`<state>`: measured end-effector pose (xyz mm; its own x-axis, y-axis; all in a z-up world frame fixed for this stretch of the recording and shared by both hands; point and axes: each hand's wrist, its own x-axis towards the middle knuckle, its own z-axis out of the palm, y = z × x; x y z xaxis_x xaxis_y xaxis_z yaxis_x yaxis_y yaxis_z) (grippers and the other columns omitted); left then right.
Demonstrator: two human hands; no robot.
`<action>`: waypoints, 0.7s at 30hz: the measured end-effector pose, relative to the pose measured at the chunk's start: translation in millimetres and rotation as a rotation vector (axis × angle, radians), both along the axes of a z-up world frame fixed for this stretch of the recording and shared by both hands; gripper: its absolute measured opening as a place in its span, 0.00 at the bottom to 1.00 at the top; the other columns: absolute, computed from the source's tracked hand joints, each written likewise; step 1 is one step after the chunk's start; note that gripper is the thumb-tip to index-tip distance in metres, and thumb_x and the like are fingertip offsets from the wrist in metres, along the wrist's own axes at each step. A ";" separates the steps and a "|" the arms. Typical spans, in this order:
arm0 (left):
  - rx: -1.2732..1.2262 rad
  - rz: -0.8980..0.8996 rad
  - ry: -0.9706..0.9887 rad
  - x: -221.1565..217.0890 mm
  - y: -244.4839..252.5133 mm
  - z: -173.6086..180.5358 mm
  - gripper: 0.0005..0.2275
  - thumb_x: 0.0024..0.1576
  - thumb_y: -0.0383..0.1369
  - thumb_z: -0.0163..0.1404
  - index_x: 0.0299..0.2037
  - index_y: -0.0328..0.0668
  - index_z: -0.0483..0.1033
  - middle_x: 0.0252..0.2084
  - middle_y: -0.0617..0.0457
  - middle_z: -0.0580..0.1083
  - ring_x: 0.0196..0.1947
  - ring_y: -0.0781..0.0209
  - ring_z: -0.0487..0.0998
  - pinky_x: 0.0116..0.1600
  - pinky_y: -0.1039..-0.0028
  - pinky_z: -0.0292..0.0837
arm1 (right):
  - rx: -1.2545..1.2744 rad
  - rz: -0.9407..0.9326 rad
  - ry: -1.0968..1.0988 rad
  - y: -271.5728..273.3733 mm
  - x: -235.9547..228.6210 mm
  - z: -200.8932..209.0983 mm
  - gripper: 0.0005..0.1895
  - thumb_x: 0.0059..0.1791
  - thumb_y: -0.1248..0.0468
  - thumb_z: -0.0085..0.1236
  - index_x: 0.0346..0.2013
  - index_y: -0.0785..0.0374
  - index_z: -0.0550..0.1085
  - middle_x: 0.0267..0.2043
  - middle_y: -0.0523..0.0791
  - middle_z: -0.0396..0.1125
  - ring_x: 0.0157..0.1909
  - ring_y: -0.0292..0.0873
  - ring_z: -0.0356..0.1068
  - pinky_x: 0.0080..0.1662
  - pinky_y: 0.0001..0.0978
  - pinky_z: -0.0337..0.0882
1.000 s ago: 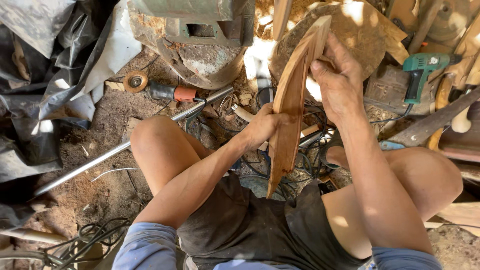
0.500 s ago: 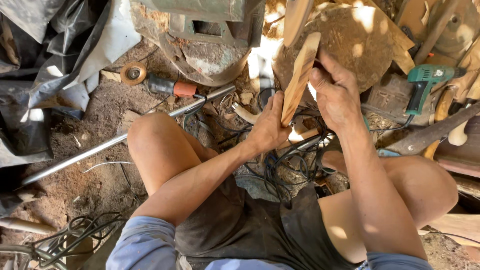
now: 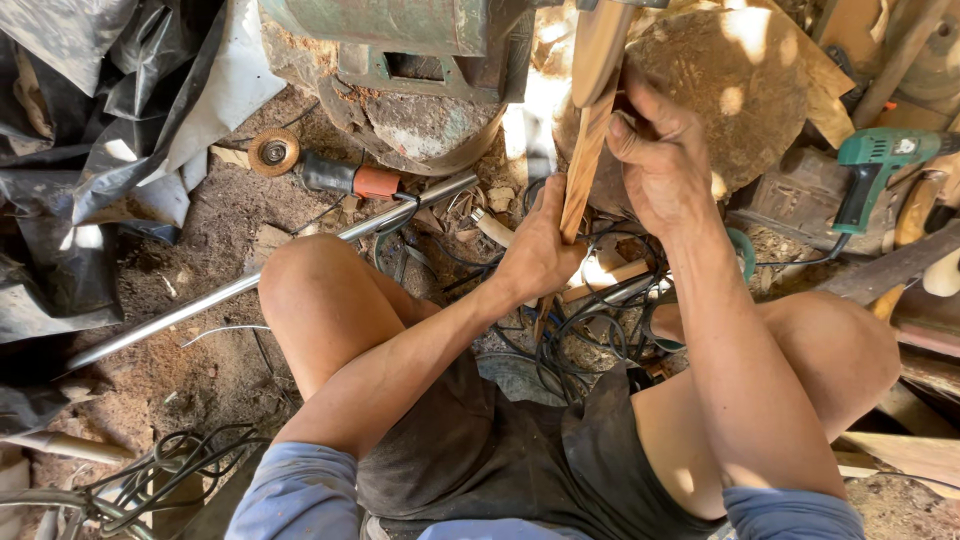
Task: The person sits on the floor and uses a belt sander to shape a piece of wood, then switches to an angle grinder to smooth the surface. The person holds the wood with both hands and rotates it to work different areas.
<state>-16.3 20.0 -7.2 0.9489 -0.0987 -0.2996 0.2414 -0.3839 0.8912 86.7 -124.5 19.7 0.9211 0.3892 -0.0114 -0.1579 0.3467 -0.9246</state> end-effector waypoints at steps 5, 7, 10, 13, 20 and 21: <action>0.029 -0.010 0.034 13.4 0.6 -3.4 0.40 0.47 0.24 0.52 0.71 0.25 0.44 0.64 0.31 0.62 0.62 0.35 0.68 0.69 0.59 0.63 | -0.004 -0.009 0.017 3.9 14.0 -5.4 0.22 0.53 0.75 0.58 0.61 0.56 0.75 0.63 0.43 0.70 0.66 0.40 0.66 0.71 0.34 0.65; 0.027 -0.001 0.045 17.9 0.3 -7.3 0.41 0.48 0.24 0.52 0.72 0.24 0.42 0.67 0.31 0.60 0.65 0.35 0.66 0.71 0.61 0.60 | -0.024 -0.013 0.009 3.8 19.4 -7.0 0.22 0.52 0.74 0.58 0.60 0.56 0.76 0.62 0.42 0.71 0.66 0.40 0.66 0.71 0.33 0.66; 0.014 0.008 0.069 19.9 -0.7 -13.6 0.43 0.48 0.24 0.52 0.73 0.23 0.37 0.71 0.29 0.55 0.68 0.36 0.62 0.73 0.63 0.56 | -0.008 -0.004 0.017 4.4 23.7 -9.2 0.19 0.53 0.74 0.60 0.58 0.58 0.77 0.59 0.41 0.70 0.65 0.41 0.67 0.71 0.36 0.68; 0.010 0.001 0.061 15.5 -4.1 -17.4 0.43 0.49 0.24 0.51 0.73 0.23 0.37 0.73 0.29 0.52 0.70 0.35 0.61 0.75 0.63 0.54 | -0.027 0.005 0.036 2.7 21.6 -9.9 0.17 0.53 0.73 0.60 0.57 0.58 0.78 0.59 0.40 0.69 0.65 0.41 0.67 0.70 0.38 0.69; -0.018 0.000 0.070 -0.2 -9.1 -19.7 0.42 0.50 0.23 0.50 0.73 0.24 0.36 0.75 0.29 0.47 0.72 0.32 0.55 0.74 0.62 0.54 | -0.049 0.030 0.052 -1.2 7.2 -10.6 0.19 0.51 0.70 0.63 0.56 0.56 0.78 0.58 0.40 0.70 0.64 0.41 0.66 0.71 0.36 0.68; -0.026 0.004 0.087 -2.9 -10.7 -20.8 0.42 0.50 0.23 0.50 0.73 0.24 0.36 0.74 0.29 0.48 0.71 0.33 0.56 0.73 0.62 0.56 | -0.038 0.044 0.053 -2.7 4.9 -10.2 0.18 0.51 0.70 0.64 0.56 0.56 0.78 0.57 0.40 0.70 0.64 0.41 0.67 0.71 0.36 0.68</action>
